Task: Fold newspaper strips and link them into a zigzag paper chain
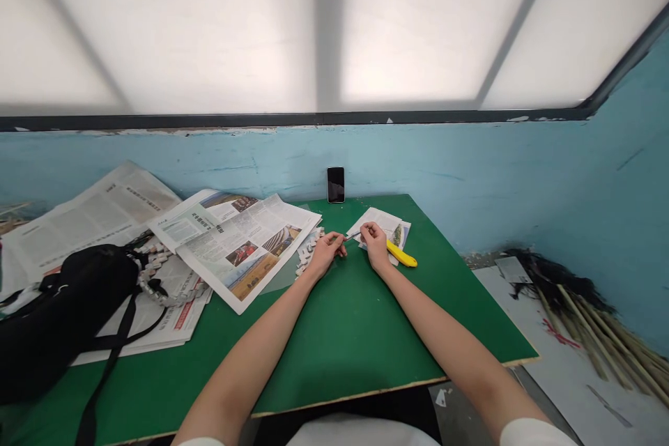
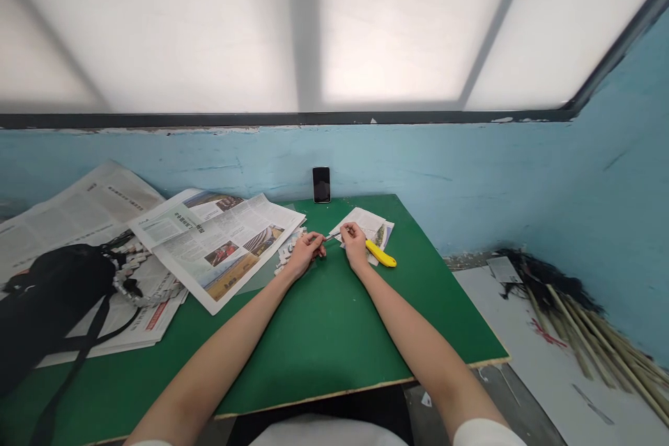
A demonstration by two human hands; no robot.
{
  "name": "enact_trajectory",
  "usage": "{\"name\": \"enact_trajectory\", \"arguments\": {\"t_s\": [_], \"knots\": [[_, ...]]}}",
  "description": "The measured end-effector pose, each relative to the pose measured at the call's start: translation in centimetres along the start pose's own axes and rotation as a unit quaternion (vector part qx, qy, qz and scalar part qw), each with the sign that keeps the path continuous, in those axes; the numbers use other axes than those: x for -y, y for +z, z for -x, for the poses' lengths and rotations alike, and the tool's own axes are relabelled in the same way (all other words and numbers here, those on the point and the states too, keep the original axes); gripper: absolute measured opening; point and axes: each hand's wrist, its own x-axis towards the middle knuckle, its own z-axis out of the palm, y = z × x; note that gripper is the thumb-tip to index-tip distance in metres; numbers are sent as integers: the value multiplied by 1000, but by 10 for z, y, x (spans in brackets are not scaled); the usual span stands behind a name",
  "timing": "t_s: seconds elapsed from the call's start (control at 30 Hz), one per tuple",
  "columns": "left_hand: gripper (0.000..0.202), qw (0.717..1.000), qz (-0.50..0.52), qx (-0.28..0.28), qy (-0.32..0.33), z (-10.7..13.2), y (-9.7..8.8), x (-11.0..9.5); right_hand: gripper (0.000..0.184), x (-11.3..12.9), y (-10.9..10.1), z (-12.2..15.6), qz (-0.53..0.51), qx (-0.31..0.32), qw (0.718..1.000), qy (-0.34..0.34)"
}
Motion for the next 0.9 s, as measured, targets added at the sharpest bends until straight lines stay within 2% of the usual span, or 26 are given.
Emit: {"name": "enact_trajectory", "arguments": {"t_s": [0.13, 0.3, 0.63, 0.9], "knots": [[55, 1000, -10, 22, 11, 1, 0, -2, 30, 1, 5, 0, -60, -2, 998, 35], [55, 1000, 0, 28, -1, 2, 0, -1, 34, 3, 12, 4, -124, 73, 986, 82], [50, 998, -28, 51, 6, 1, 4, 1, 40, 3, 13, 14, -30, 157, 985, 65], [52, 996, -65, 58, 19, 2, 3, 4, 41, 8, 14, 16, -20, 158, 986, 57]]}}
